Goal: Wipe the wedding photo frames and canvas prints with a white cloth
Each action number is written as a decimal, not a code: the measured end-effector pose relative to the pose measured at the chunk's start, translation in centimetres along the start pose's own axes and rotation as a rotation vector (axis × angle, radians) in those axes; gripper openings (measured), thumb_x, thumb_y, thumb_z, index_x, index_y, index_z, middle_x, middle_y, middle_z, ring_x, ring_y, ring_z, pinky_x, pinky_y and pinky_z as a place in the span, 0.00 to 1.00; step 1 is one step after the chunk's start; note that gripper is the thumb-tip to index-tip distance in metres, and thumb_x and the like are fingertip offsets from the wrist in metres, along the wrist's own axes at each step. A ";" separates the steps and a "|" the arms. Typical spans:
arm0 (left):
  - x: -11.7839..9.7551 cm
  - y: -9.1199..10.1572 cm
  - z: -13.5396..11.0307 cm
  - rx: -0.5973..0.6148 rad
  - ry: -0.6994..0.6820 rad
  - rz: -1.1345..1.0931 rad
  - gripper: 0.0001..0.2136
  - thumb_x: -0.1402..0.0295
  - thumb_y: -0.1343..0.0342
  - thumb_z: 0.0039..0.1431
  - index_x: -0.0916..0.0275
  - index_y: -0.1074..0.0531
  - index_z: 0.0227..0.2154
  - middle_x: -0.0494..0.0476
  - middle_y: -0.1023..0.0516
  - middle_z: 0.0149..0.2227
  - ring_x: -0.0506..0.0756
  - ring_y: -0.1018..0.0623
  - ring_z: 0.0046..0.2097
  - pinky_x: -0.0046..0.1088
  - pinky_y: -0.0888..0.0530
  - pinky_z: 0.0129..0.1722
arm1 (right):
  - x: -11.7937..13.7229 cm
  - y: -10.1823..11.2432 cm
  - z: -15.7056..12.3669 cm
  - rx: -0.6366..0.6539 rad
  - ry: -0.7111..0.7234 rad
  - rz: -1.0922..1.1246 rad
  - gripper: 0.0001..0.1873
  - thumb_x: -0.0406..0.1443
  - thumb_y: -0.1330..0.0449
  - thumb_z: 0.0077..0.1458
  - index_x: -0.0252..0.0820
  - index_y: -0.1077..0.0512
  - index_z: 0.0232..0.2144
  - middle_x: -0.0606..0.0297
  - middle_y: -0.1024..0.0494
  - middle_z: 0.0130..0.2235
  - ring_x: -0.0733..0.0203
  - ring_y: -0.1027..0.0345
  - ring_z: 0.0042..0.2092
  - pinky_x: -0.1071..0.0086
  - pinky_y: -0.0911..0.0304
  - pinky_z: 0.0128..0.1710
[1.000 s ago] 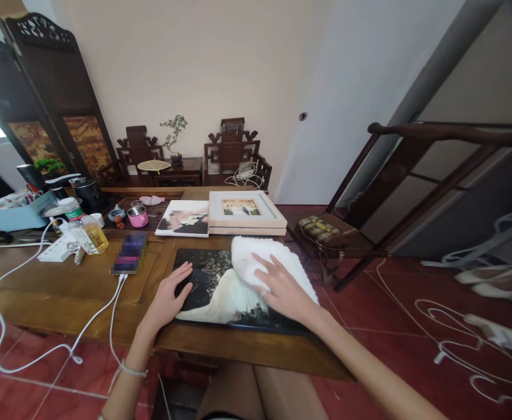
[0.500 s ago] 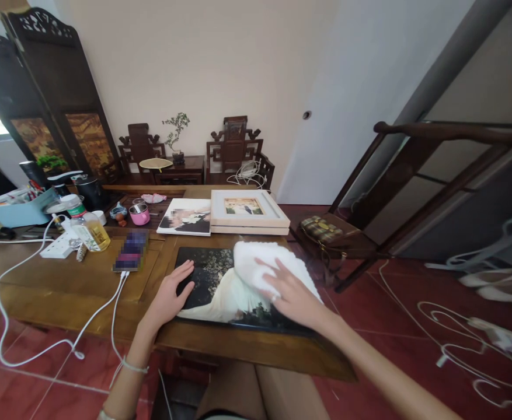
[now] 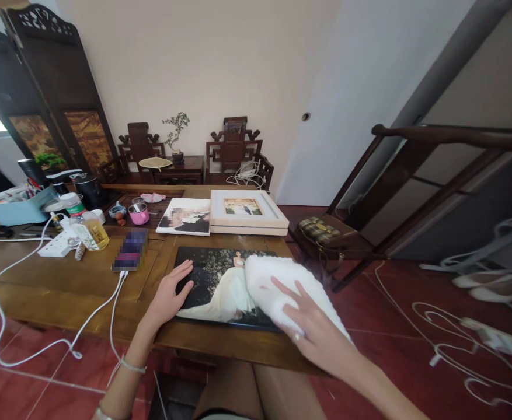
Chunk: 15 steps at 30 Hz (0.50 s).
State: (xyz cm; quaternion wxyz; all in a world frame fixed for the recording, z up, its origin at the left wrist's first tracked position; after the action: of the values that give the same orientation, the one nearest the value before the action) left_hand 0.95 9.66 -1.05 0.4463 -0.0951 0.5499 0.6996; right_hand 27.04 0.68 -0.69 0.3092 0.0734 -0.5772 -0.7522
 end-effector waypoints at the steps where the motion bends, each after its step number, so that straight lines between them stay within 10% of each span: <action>1: 0.0 0.0 0.0 -0.004 -0.006 -0.001 0.17 0.66 0.52 0.60 0.60 0.32 0.51 0.58 0.33 0.57 0.57 0.35 0.59 0.42 0.38 0.59 | 1.3 0.1 -1.0 0.029 0.029 0.007 0.07 0.28 0.49 0.50 0.42 0.33 0.26 0.54 0.46 0.63 0.47 0.60 0.64 0.41 0.63 0.60; 7: 0.2 -0.2 -0.1 0.011 -0.029 0.019 0.17 0.66 0.52 0.60 0.62 0.32 0.51 0.59 0.34 0.57 0.57 0.36 0.60 0.42 0.39 0.60 | 4.6 0.1 -2.6 0.162 0.179 0.008 0.05 0.30 0.47 0.49 0.43 0.32 0.26 0.58 0.44 0.62 0.47 0.62 0.64 0.40 0.64 0.61; 15: -0.2 0.0 -0.1 0.027 -0.018 0.016 0.17 0.66 0.52 0.60 0.60 0.33 0.52 0.59 0.35 0.58 0.57 0.35 0.60 0.43 0.39 0.60 | -5.9 -0.8 6.7 0.007 -0.059 -0.041 0.11 0.36 0.52 0.58 0.41 0.31 0.35 0.50 0.37 0.59 0.48 0.48 0.61 0.45 0.56 0.59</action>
State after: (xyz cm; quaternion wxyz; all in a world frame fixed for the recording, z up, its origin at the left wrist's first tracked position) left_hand 1.02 9.48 -0.97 0.4469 -0.0784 0.5558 0.6966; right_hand 28.33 9.51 -0.70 0.2763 0.0639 -0.5871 -0.7582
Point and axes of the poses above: each hand's wrist, its own z-axis towards the middle knuckle, its own y-axis out of the back of the hand, x = y × z, the point moved 6 cm from there along z, towards the middle knuckle
